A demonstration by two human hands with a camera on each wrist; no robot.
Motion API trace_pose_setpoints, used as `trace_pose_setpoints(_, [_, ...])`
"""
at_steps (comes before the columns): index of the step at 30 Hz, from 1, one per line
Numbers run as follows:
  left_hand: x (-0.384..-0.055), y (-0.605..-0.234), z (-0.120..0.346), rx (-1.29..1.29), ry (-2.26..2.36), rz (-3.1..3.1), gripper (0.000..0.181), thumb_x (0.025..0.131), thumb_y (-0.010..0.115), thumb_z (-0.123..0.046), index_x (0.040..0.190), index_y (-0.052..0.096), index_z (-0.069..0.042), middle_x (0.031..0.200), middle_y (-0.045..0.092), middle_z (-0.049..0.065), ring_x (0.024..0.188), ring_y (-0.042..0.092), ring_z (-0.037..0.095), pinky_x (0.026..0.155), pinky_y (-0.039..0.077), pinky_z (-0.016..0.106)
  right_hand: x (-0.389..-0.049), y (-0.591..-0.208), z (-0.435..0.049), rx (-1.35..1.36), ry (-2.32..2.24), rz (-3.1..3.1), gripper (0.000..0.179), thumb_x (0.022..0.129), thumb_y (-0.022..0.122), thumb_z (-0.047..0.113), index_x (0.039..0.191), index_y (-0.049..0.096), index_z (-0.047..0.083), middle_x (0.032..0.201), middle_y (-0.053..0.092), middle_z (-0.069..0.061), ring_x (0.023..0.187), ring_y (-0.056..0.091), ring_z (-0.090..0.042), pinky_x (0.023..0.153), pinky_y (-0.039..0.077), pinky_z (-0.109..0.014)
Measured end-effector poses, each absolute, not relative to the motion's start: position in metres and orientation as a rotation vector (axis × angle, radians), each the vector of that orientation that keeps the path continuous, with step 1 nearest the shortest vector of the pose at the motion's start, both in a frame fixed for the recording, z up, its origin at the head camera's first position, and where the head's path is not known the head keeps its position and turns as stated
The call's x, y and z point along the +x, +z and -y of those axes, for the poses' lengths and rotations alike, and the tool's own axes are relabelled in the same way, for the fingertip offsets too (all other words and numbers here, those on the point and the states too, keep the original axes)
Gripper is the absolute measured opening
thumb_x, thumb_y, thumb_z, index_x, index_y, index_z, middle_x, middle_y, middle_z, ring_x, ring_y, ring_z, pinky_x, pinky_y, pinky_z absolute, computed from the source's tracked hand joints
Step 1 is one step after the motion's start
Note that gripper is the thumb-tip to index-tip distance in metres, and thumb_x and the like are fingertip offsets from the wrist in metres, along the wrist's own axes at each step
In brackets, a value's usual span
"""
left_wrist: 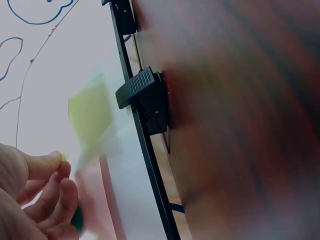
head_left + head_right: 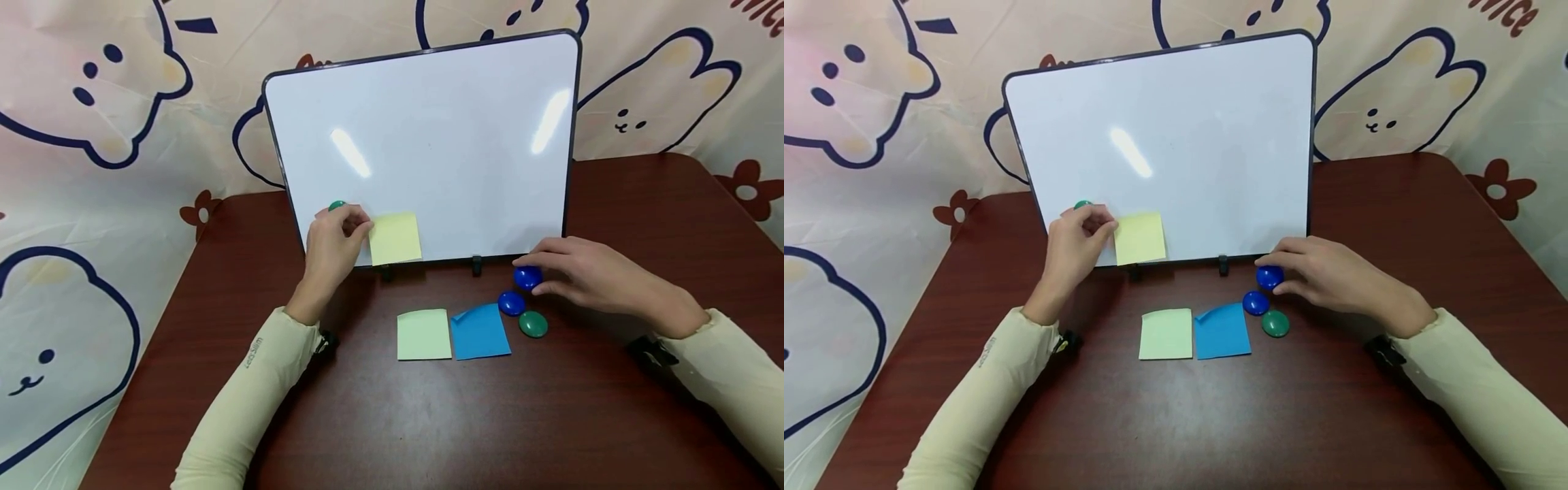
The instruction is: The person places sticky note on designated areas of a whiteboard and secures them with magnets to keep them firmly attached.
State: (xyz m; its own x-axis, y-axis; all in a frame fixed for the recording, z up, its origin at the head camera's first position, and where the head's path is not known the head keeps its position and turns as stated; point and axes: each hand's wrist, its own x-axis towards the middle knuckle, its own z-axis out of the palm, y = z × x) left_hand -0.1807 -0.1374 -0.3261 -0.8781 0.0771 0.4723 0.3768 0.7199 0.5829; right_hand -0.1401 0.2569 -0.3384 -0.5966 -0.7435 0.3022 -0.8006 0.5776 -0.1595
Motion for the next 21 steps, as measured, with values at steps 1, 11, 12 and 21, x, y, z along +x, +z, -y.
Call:
trace_pose_setpoints(1, [-0.181,-0.326,0.136,-0.332,-0.962,2.492,0.009,0.091,0.073,-0.015,0.094,0.074,-0.006,0.087,0.073,0.010,0.077,0.065,0.023,0.073,0.050,0.036,-0.140,-0.338,-0.257,1.292,0.415,2.611,0.052,0.075,0.086,0.018,0.124,0.069,0.017,0.105,0.065,0.005,0.086,0.055,-0.003,0.071,0.056,-0.028])
trace_pose_setpoints(11, [-0.184,-0.325,0.128,-0.224,-0.805,2.411,0.011,0.091,0.073,-0.019,0.094,0.078,-0.009,0.087,0.076,0.009,0.074,0.067,0.023,0.060,0.049,0.036,-0.141,-0.339,-0.256,1.281,0.405,2.639,0.050,0.077,0.085,0.020,0.125,0.069,0.016,0.107,0.067,0.003,0.087,0.058,-0.004,0.072,0.058,-0.031])
trace_pose_setpoints(12, [-0.185,-0.325,0.127,-0.219,-0.798,2.409,0.011,0.091,0.073,-0.019,0.093,0.078,-0.009,0.086,0.076,0.009,0.074,0.067,0.023,0.060,0.049,0.036,-0.141,-0.339,-0.256,1.279,0.404,2.637,0.051,0.077,0.085,0.020,0.124,0.069,0.016,0.107,0.067,0.003,0.088,0.058,-0.004,0.072,0.058,-0.031])
trace_pose_setpoints(21, [-0.187,-0.324,0.121,-0.181,-0.730,2.397,0.012,0.090,0.074,-0.020,0.093,0.079,-0.009,0.086,0.077,0.009,0.073,0.069,0.023,0.059,0.051,0.037,-0.140,-0.339,-0.255,1.284,0.404,2.630,0.052,0.075,0.087,0.020,0.124,0.069,0.016,0.106,0.067,0.003,0.087,0.059,-0.005,0.072,0.058,-0.031])
